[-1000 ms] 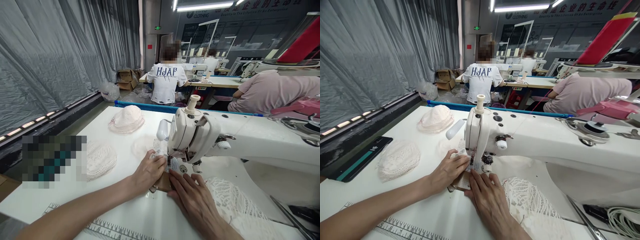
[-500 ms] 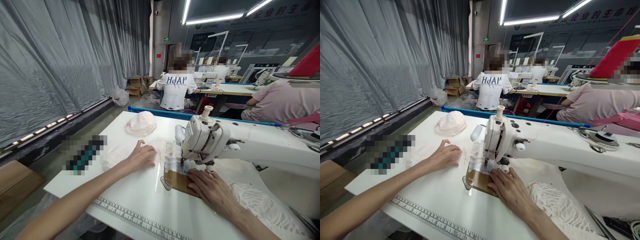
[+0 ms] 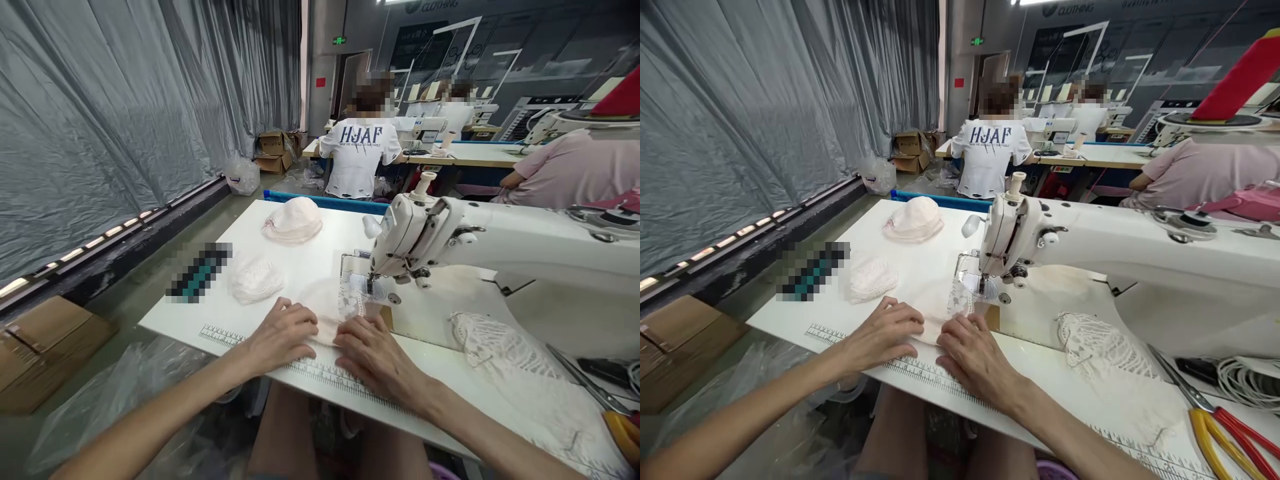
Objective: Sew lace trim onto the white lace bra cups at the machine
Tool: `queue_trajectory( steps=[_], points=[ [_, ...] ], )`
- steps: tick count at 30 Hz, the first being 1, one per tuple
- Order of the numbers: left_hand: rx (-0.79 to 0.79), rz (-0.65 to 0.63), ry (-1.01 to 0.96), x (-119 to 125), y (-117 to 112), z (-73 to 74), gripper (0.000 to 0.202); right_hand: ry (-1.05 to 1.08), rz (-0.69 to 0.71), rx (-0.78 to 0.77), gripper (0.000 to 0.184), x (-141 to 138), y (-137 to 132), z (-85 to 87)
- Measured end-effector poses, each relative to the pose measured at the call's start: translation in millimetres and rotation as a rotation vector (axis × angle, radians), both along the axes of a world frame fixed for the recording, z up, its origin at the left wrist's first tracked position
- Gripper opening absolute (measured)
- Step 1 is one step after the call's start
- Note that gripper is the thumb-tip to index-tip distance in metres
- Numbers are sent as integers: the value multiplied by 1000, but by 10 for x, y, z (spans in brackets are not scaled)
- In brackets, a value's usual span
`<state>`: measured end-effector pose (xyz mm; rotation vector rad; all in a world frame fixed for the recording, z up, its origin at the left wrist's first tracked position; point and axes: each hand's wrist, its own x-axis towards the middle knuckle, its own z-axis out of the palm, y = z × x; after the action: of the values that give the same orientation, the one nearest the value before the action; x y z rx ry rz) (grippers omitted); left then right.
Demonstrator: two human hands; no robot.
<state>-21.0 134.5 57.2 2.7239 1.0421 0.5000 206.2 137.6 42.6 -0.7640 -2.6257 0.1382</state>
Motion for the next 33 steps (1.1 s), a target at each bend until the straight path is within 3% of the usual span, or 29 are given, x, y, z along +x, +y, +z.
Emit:
queue_trajectory(
  steps=[2,5,7,9,11,14,16,18,21,24,30,33],
  points=[
    [-14,3,-16,-36,-104,-49,7,43,-23,-29,19,11,-123,-18],
    [4,-4,-54,14,-304,-112,17,39,-13,-84,11,38,-298,11],
    [-33,12,-103,71,-434,-95,20,32,-13,-115,13,33,-395,40],
    [-167,34,-161,105,-553,-12,18,54,-11,-192,13,15,-478,74],
    [-385,70,-218,103,-666,110,16,106,-28,-405,16,5,-559,119],
    [-796,123,-343,62,-832,247,17,205,-23,-952,28,42,-696,194],
    [-1068,135,-452,51,-932,242,25,271,31,-1265,32,99,-792,220],
    [-1264,140,-539,77,-1015,162,30,317,89,-1439,31,171,-879,208],
    [-1385,172,-659,177,-1102,-17,26,320,145,-1518,29,271,-982,127],
    [-1426,189,-707,295,-1158,-167,29,326,123,-1493,29,322,-1076,13],
    [-1323,192,-610,403,-1217,-360,39,450,-28,-1489,29,325,-1253,-239],
    [-1350,182,-641,411,-1240,-423,33,468,-66,-1517,31,362,-1279,-332]
  ],
)
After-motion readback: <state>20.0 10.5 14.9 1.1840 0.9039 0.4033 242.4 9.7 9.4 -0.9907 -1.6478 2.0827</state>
